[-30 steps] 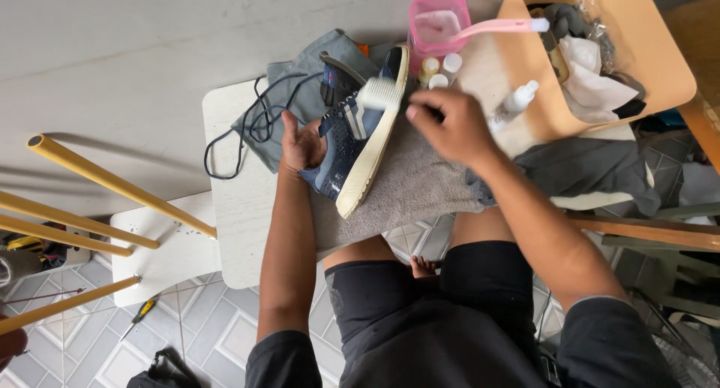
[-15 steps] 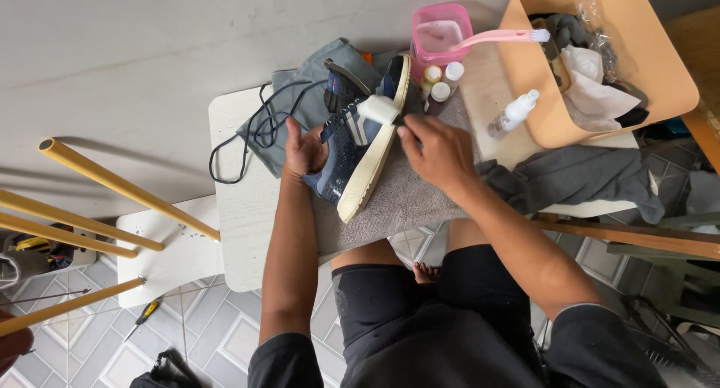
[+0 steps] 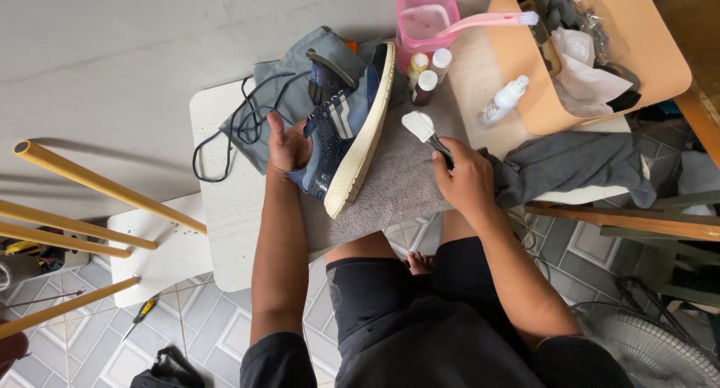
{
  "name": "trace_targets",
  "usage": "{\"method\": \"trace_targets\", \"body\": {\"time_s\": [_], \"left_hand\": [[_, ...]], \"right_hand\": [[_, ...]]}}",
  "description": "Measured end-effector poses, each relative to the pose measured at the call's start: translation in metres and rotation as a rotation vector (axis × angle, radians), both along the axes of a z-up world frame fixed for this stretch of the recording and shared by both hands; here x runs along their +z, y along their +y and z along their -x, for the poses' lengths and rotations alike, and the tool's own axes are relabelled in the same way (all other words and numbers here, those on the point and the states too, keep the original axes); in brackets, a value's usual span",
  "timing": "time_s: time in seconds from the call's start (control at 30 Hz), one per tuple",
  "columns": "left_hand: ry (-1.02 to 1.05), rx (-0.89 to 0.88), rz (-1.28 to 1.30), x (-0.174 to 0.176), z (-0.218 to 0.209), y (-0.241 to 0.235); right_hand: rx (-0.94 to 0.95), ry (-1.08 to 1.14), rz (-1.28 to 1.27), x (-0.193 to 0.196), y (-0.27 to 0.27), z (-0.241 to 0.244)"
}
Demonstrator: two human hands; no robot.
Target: The person scrubs a blue sneaker with a white brush, repeatedly applying liquid from a white bottle to the upper and midsole. The shoe is held in the left hand while the right hand scrubs and applies cleaner throughout the clip.
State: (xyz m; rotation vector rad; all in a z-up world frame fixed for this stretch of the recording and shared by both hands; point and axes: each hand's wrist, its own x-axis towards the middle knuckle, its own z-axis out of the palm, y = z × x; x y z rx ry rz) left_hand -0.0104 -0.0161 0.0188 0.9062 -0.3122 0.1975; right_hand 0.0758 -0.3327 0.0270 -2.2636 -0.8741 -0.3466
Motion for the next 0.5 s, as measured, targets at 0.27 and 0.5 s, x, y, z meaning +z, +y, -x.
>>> {"method": "trace_targets", "body": {"time_s": [0.27,0.5], "left_hand": [[-0.017,-0.012,-0.043,0.008,0.001,-0.002],[-0.003,-0.172,0.036,-0.044,-0.007,0.028]], "right_hand": [[-0.118,-0.301,-0.438,0.012,-0.032,-0.024],[0.060,-0.111,-0.215,0.019,-0.032,-0.074]]}}
